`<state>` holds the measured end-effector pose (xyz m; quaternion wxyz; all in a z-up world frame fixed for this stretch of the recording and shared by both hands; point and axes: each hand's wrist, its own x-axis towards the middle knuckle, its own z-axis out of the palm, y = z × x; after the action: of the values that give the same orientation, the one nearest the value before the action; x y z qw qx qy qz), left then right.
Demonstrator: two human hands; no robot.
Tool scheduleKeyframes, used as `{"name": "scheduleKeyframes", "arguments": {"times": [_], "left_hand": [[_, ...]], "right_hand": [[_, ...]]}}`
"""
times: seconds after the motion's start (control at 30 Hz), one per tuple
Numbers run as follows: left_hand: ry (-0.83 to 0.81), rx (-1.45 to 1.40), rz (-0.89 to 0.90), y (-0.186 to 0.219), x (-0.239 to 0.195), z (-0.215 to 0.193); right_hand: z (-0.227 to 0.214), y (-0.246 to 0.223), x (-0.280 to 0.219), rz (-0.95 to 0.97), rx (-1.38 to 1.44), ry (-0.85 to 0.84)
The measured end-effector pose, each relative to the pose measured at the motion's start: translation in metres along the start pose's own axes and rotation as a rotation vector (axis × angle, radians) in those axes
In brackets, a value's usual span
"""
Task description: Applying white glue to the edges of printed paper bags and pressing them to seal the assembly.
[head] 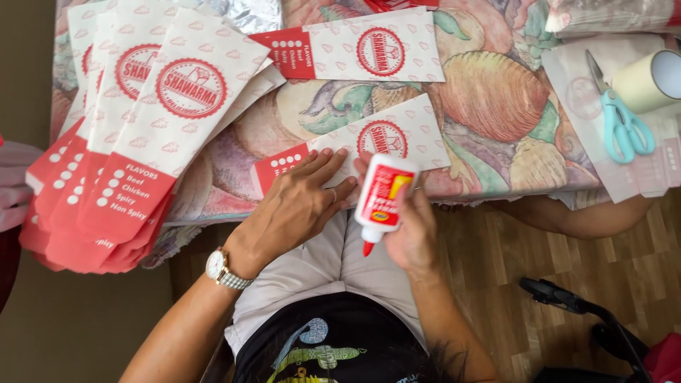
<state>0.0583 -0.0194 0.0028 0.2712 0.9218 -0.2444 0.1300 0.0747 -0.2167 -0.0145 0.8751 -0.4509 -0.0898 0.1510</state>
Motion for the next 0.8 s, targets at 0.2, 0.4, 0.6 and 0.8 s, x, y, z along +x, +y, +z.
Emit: {"name": "scheduleKeyframes", "arguments": {"times": [0.2,0.4,0.6,0.8], "left_hand": [[0.061,0.013,-0.022,-0.002,-0.015,0.007],[0.096,0.023,-0.021,-0.003,-0.02,0.015],[-0.084,0.109,-0.012,-0.006,-0.052,-0.033],[0.095,0.133,-0.115,0.0,-0.087,-0.051]], "right_hand": [[-0.059,-0.025,-0.006,-0.041,-0.171,0.243],[-0.073,-0.052,-0.005,-0.193,-0.201,0.164],[-0.056,-0.065,-0.003,-0.03,-0.202,0.278],[-0.089,-0.097,0.007,-0.039,-0.376,0.41]]}}
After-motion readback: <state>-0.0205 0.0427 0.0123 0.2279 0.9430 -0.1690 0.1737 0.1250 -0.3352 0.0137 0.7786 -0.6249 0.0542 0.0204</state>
